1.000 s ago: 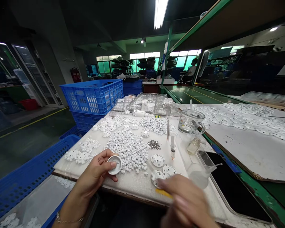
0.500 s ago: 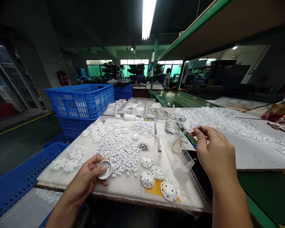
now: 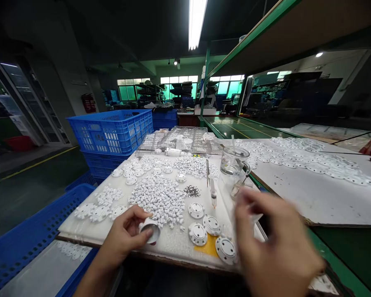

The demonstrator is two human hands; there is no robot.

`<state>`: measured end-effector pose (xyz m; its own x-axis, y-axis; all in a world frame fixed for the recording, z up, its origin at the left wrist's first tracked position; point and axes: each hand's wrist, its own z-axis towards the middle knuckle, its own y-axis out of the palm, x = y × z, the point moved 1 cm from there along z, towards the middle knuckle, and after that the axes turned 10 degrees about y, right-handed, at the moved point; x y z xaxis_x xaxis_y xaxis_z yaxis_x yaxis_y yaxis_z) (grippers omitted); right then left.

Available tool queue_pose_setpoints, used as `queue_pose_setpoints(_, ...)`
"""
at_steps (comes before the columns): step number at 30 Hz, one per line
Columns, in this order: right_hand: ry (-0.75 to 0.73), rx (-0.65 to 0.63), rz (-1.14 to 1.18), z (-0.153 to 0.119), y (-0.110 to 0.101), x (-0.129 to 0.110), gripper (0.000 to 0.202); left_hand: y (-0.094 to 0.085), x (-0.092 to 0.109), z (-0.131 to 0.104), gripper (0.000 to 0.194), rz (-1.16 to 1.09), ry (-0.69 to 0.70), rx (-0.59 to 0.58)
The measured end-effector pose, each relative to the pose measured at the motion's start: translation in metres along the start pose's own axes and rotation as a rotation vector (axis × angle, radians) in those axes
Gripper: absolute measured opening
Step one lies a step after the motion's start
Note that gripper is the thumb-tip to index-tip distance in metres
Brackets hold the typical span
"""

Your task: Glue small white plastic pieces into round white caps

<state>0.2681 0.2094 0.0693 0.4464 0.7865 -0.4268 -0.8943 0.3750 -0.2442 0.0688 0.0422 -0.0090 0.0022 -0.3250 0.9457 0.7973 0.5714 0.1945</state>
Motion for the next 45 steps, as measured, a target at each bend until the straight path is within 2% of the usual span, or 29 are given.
queue_pose_setpoints(2, -0.147, -0.276, 0.284, -0.031, 0.010, -0.026, 0.020, 0.004, -0.001, -0.004, 0.024, 0.060, 0.007, -0.017)
queue_pose_setpoints(4, -0.211, -0.540, 0.422, -0.058, 0.024, -0.040, 0.025, 0.007, 0.001, -0.006, 0.021, 0.077, 0.016, -0.013)
queue_pose_setpoints(6, -0.181, -0.673, 0.477, -0.078, 0.037, -0.046, 0.026, 0.010, 0.005, -0.007, 0.018, 0.112, 0.070, -0.003)
queue_pose_setpoints(10, -0.027, -0.662, 0.546, -0.095, 0.052, -0.043, 0.014, 0.010, 0.006, -0.006, 0.015, 0.270, 0.220, -0.023)
queue_pose_setpoints(14, 0.045, -0.662, 0.597, -0.098, 0.055, -0.039, 0.011, 0.008, 0.006, -0.011, 0.022, 0.491, 0.343, -0.075)
queue_pose_setpoints(17, 0.074, -0.618, 0.615, -0.101, 0.054, -0.037, 0.009, 0.005, 0.027, -0.017, 0.024, 0.627, 0.298, -0.249)
queue_pose_setpoints(18, 0.081, -0.582, 0.621, -0.102, 0.053, -0.036, 0.009, 0.004, 0.040, -0.016, 0.032, 0.659, 0.248, -0.351)
queue_pose_setpoints(19, 0.089, -0.543, 0.630, -0.103, 0.053, -0.035, 0.008, 0.002, 0.055, -0.012, 0.051, 0.682, 0.196, -0.445)
queue_pose_setpoints(20, 0.099, -0.509, 0.639, -0.105, 0.052, -0.034, 0.008, -0.001, 0.071, -0.004, 0.072, 0.713, 0.155, -0.479)
queue_pose_setpoints(21, 0.112, -0.490, 0.645, -0.106, 0.052, -0.033, 0.008, -0.004, 0.087, 0.008, 0.083, 0.755, 0.128, -0.498)
queue_pose_setpoints(24, 0.156, -0.488, 0.664, -0.110, 0.054, -0.030, 0.008, -0.021, 0.114, 0.070, 0.058, 0.944, 0.102, -0.466)
queue_pose_setpoints(26, 0.171, -0.509, 0.673, -0.112, 0.056, -0.029, 0.007, -0.034, 0.112, 0.121, 0.045, 1.073, 0.042, -0.421)
queue_pose_setpoints(28, 0.168, -0.536, 0.680, -0.113, 0.057, -0.028, 0.006, -0.045, 0.098, 0.166, 0.030, 1.149, -0.015, -0.369)
queue_pose_setpoints(31, 0.185, -0.543, 0.687, -0.113, 0.057, -0.027, 0.005, -0.055, 0.068, 0.211, 0.023, 1.258, -0.099, -0.318)
queue_pose_setpoints(34, 0.196, -0.545, 0.705, -0.112, 0.057, -0.027, 0.007, -0.057, 0.043, 0.233, 0.026, 1.360, -0.116, -0.277)
queue_pose_setpoints(38, 0.213, -0.519, 0.721, -0.115, 0.058, -0.028, 0.006, -0.056, 0.024, 0.250, 0.030, 1.424, -0.108, -0.266)
queue_pose_setpoints(42, 0.277, -0.476, 0.716, -0.121, 0.061, -0.031, 0.005, -0.056, 0.018, 0.257, 0.029, 1.421, -0.108, -0.272)
queue_pose_setpoints(45, 0.278, -0.473, 0.720, -0.122, 0.062, -0.032, 0.007, -0.053, 0.022, 0.257, 0.028, 1.374, -0.089, -0.270)
